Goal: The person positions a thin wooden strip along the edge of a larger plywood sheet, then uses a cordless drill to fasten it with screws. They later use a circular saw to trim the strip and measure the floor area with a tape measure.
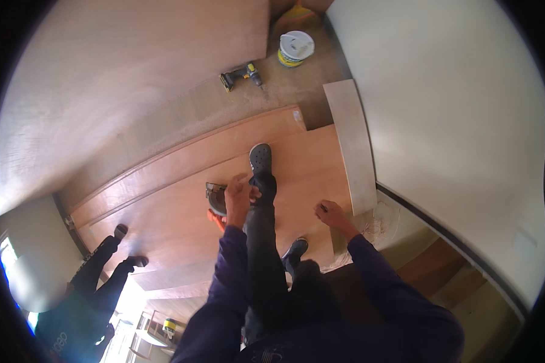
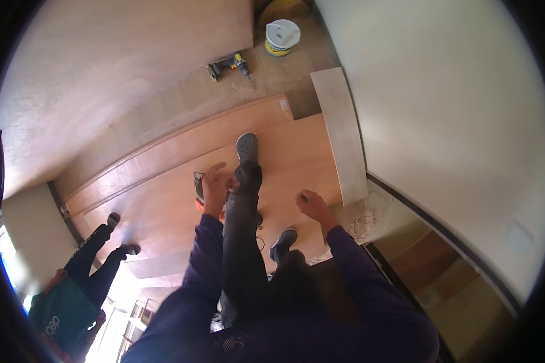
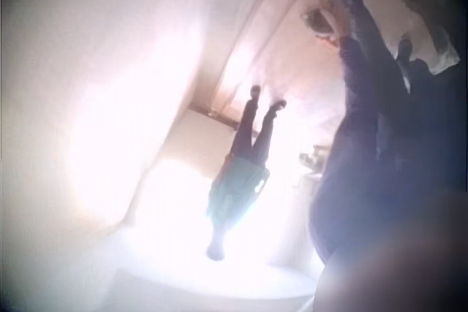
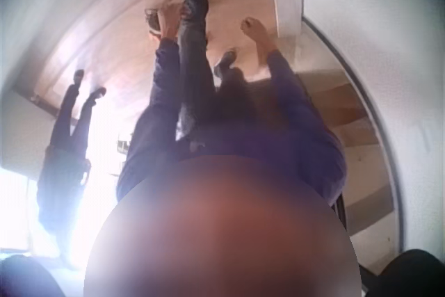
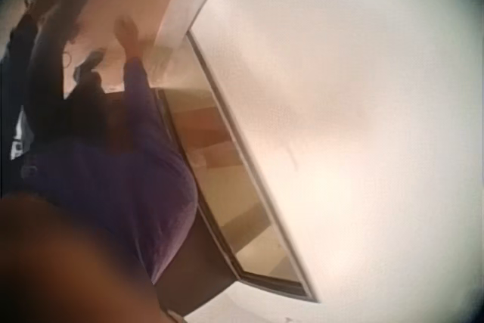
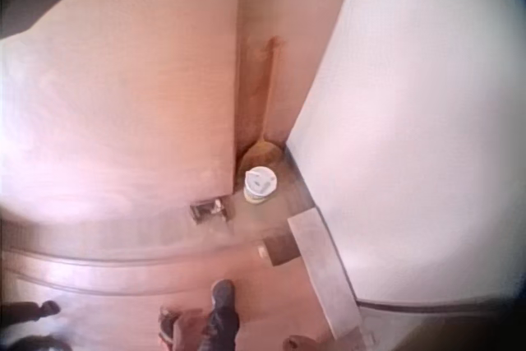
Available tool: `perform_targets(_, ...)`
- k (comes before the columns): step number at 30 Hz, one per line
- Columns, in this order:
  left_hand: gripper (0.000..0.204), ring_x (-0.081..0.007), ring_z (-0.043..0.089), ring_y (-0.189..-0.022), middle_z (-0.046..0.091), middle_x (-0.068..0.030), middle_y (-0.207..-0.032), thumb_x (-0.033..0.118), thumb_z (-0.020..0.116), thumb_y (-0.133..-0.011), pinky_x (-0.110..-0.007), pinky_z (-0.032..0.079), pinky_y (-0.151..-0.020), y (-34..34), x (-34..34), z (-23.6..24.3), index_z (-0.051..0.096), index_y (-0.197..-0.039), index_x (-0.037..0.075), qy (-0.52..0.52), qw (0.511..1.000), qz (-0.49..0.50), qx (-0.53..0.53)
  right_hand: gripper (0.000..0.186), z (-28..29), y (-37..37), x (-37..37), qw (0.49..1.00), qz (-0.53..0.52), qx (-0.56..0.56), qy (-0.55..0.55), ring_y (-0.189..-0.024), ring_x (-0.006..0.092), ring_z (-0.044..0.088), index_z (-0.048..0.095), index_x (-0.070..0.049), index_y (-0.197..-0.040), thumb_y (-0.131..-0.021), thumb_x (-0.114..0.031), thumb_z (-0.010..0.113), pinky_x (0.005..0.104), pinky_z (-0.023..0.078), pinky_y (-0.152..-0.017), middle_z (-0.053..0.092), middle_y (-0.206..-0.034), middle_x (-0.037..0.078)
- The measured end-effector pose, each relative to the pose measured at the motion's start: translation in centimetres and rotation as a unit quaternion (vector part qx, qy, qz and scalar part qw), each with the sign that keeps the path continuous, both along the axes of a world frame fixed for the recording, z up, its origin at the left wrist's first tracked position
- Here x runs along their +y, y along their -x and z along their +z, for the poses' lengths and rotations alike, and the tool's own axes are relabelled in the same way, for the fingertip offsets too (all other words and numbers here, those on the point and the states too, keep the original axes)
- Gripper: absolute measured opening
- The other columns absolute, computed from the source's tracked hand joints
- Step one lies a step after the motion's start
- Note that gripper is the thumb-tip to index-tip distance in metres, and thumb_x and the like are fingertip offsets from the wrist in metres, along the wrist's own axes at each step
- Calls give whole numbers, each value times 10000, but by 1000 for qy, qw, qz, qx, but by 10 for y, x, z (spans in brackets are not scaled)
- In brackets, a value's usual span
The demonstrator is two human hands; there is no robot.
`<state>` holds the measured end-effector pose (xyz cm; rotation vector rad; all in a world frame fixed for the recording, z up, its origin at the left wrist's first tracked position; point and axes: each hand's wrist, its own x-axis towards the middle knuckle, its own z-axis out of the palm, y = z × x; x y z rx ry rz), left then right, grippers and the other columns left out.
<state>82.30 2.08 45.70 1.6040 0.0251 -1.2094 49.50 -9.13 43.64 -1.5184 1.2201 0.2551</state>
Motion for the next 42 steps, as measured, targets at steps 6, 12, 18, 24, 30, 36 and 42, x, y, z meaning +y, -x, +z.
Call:
perform_targets(6, 298, -179, 636, -591, 624, -69, -670, 158, 487, -978, -319, 469, -535, -167, -110, -248, 618, -745, 27, -64, 984, -131, -99, 278, -117, -133, -73, 992, -65, -70, -77, -737, 134, 663, 619, -46, -934, -1065, -284, 558, 306, 544, -672, 688, -830, 61)
perform_targets(12, 276, -375, 645, -826, 654, -187, -831, 265, 521, -1022, -491, 501, -724, -292, -187, -453, 635, -955, 22, -40, 732, -342, -588, 324, -204, -132, -30, 998, 15, -59, -31, -833, 141, 699, 645, -49, -989, -1092, -330, 522, 304, 576, -778, 710, -904, 71)
perform_targets(18, 1018, -442, 584, -1296, 621, -352, -1315, 772, 673, -813, -484, 455, -1079, -324, -255, -509, 566, -1352, -86, -330, 791, -338, -389, 214, -212, -58, 61, 917, -267, 31, -295, -829, 108, 644, 647, -42, -1020, -1083, -223, 551, 280, 544, -737, 660, -906, 25)
perform_targets(24, 978, -402, 666, -1150, 715, -286, -1153, 805, 702, -759, -457, 491, -950, -340, -283, -549, 723, -1131, -100, -344, 842, -318, -269, 253, -166, -5, 109, 843, -319, 195, -386, -744, 91, 566, 605, -50, -971, -1090, -266, 550, 270, 486, -642, 616, -854, 13)
perform_targets(30, 754, -211, 607, -757, 675, -98, -886, 669, 775, -774, -390, 453, -625, -361, -288, -553, 763, -1052, -32, -287, 884, -287, -232, 259, -155, -5, 117, 829, -344, 174, -405, -793, 88, 619, 645, -44, -1089, -1104, -274, 526, 263, 522, -703, 678, -906, 35)
perform_targets(36, 721, -205, 600, -651, 639, -73, -746, 671, 770, -762, -379, 450, -578, -350, -288, -555, 756, -962, -22, -262, 834, -373, -310, 241, -179, -48, 94, 827, -380, 77, -408, -838, 103, 632, 644, -48, -1094, -1104, -264, 536, 260, 531, -779, 688, -951, 46)
perform_targets(42, 791, -297, 687, -811, 716, -166, -833, 709, 764, -754, -439, 513, -745, -356, -282, -572, 772, -961, -54, -309, 770, -393, -397, 282, -169, -62, 84, 839, -383, 20, -386, -890, 145, 673, 645, -15, -1125, -1110, -268, 521, 306, 562, -831, 696, -962, 80)
